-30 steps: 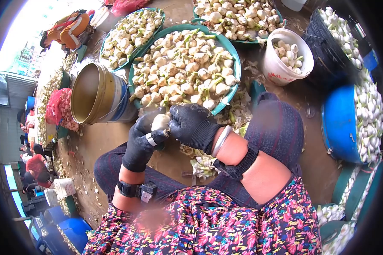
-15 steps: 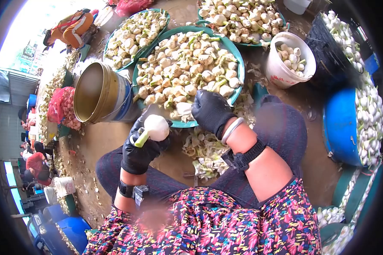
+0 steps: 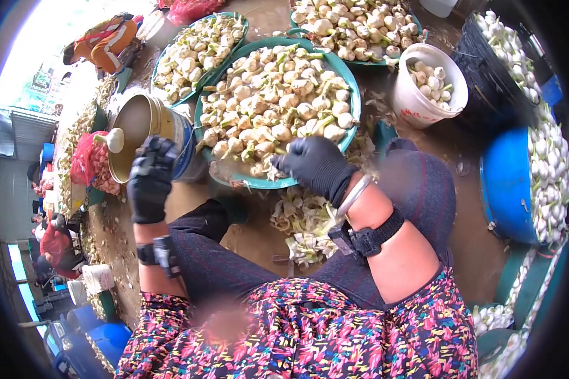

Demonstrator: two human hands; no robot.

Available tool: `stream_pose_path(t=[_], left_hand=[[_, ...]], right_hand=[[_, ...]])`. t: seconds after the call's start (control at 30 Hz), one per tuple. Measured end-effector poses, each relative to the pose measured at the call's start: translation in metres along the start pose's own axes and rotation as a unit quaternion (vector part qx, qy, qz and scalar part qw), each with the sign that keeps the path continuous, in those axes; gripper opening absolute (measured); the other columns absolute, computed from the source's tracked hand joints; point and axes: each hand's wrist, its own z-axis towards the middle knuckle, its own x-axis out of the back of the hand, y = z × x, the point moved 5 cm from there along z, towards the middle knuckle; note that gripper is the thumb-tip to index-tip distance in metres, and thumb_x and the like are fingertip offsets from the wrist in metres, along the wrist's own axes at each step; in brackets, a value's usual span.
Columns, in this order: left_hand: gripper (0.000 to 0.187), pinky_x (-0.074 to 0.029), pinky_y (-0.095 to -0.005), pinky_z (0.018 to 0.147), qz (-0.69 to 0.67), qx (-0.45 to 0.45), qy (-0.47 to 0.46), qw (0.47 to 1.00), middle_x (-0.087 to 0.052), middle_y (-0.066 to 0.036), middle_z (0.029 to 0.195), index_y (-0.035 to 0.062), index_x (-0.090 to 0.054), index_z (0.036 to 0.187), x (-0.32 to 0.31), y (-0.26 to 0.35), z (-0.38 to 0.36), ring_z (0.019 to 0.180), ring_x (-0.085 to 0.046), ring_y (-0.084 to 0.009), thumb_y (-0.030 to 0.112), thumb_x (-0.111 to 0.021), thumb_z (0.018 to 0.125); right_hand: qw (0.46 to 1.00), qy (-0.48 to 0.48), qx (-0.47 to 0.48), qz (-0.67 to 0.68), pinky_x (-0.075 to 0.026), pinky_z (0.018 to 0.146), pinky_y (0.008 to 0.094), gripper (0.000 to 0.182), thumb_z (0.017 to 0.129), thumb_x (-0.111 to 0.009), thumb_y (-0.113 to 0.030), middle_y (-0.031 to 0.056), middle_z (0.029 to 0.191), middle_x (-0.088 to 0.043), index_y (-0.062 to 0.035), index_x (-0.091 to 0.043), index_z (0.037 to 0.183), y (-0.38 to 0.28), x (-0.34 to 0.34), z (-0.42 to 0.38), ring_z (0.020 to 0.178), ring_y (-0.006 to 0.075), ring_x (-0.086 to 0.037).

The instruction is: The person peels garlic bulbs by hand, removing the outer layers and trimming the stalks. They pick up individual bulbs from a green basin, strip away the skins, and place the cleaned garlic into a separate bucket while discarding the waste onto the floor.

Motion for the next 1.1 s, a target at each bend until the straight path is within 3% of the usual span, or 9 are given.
stream_pose_path(t=[0.03, 0.13, 0.23, 0.47, 0.67, 0.83, 0.97, 1.07, 1.1], left_hand=[[0.016, -0.05, -0.0343, 0.076, 0.332, -0.101, -0.163, 0.924, -0.061, -0.011, 0.082, -0.0051, -0.058, 0.094, -0.02, -0.004, 0.0, 0.078, -0.06, -0.0228, 0.0, -0.048, 0.082], [0.018, -0.047, -0.0255, 0.071, 0.222, 0.252, -0.133, 0.933, -0.062, -0.006, 0.085, -0.0024, -0.063, 0.097, -0.039, -0.11, -0.023, 0.074, -0.058, -0.013, 0.005, -0.057, 0.082], [0.03, -0.045, -0.0346, 0.085, 0.562, 0.12, -0.272, 0.772, -0.061, -0.017, 0.102, 0.0064, -0.061, 0.107, -0.065, -0.189, -0.024, 0.095, -0.059, -0.0283, 0.016, -0.062, 0.079], [0.06, -0.044, -0.0419, 0.086, 0.532, 0.309, -0.258, 0.745, -0.059, -0.022, 0.105, 0.0024, -0.053, 0.116, -0.064, -0.292, -0.023, 0.097, -0.056, -0.0385, 0.038, -0.063, 0.07], [0.04, -0.046, -0.0277, 0.077, 0.124, 0.398, -0.154, 0.896, -0.061, -0.008, 0.099, -0.0026, -0.055, 0.107, -0.084, -0.222, -0.042, 0.089, -0.057, -0.0159, 0.004, -0.068, 0.07], [0.047, -0.045, -0.0273, 0.082, 0.24, 0.126, -0.234, 0.934, -0.059, -0.009, 0.105, -0.003, -0.048, 0.116, -0.103, -0.124, -0.055, 0.092, -0.056, -0.0151, 0.0, -0.066, 0.072], [0.032, -0.045, -0.0257, 0.079, -0.1, 0.324, -0.07, 0.938, -0.06, -0.006, 0.098, -0.0005, -0.056, 0.111, -0.084, -0.089, -0.074, 0.089, -0.055, -0.0124, -0.003, -0.057, 0.079], [0.03, -0.045, -0.0272, 0.084, 0.212, 0.209, -0.217, 0.929, -0.059, -0.008, 0.103, -0.0039, -0.055, 0.111, -0.062, -0.107, -0.088, 0.093, -0.056, -0.0155, -0.003, -0.054, 0.081], [0.022, -0.046, -0.0275, 0.081, 0.127, 0.27, -0.14, 0.944, -0.06, -0.007, 0.099, -0.0048, -0.057, 0.103, -0.072, -0.093, -0.09, 0.091, -0.057, -0.016, -0.002, -0.054, 0.081]], right_hand=[[0.999, 0.034, 0.01, 0.028, -0.043, 0.051, 0.0283, 0.019, 0.073, -0.065, -0.021, 0.0053, 0.055, -0.057, -0.0027, -0.061, 0.068, -0.006, 0.008, -0.002, 0.051, 0.01, -0.052], [0.991, 0.075, 0.047, 0.105, -0.044, 0.052, 0.0277, 0.014, 0.073, -0.062, -0.015, 0.0066, 0.058, -0.058, -0.0025, -0.059, 0.078, -0.004, 0.019, 0.001, 0.052, 0.0105, -0.052], [0.967, 0.185, 0.129, 0.115, -0.047, 0.058, 0.0299, 0.016, 0.074, -0.06, -0.013, 0.0108, 0.066, -0.06, -0.0012, -0.059, 0.084, -0.008, 0.028, 0.0, 0.057, 0.015, -0.057], [0.967, 0.196, 0.103, 0.122, -0.047, 0.06, 0.0299, 0.016, 0.075, -0.061, -0.013, 0.0102, 0.069, -0.061, 0.0002, -0.058, 0.084, -0.009, 0.038, -0.001, 0.061, 0.0143, -0.057], [0.977, 0.149, 0.081, 0.132, -0.045, 0.056, 0.0247, 0.022, 0.079, -0.062, -0.017, 0.0089, 0.068, -0.06, 0.0012, -0.055, 0.089, 0.006, 0.024, 0.005, 0.061, 0.0094, -0.056], [0.956, -0.029, -0.062, 0.286, -0.048, 0.057, 0.0223, 0.047, 0.08, -0.066, -0.029, 0.0104, 0.089, -0.059, -0.0031, -0.042, 0.113, 0.024, -0.039, 0.004, 0.068, 0.0088, -0.058], [0.927, -0.006, -0.019, 0.374, -0.05, 0.052, 0.0236, 0.048, 0.073, -0.073, -0.017, 0.0049, 0.083, -0.055, -0.0053, -0.043, 0.108, 0.017, -0.034, -0.003, 0.065, 0.0101, -0.056], [0.974, 0.001, 0.144, 0.176, -0.05, 0.076, 0.0266, 0.049, 0.069, -0.073, -0.005, 0.0043, 0.098, -0.055, -0.0043, -0.046, 0.11, 0.004, -0.025, -0.001, 0.089, 0.0106, -0.054], [0.961, -0.042, 0.117, 0.248, -0.046, 0.082, 0.0255, 0.048, 0.065, -0.075, -0.004, 0.0037, 0.099, -0.055, -0.0043, -0.05, 0.106, -0.002, -0.028, -0.005, 0.091, 0.0096, -0.052]])
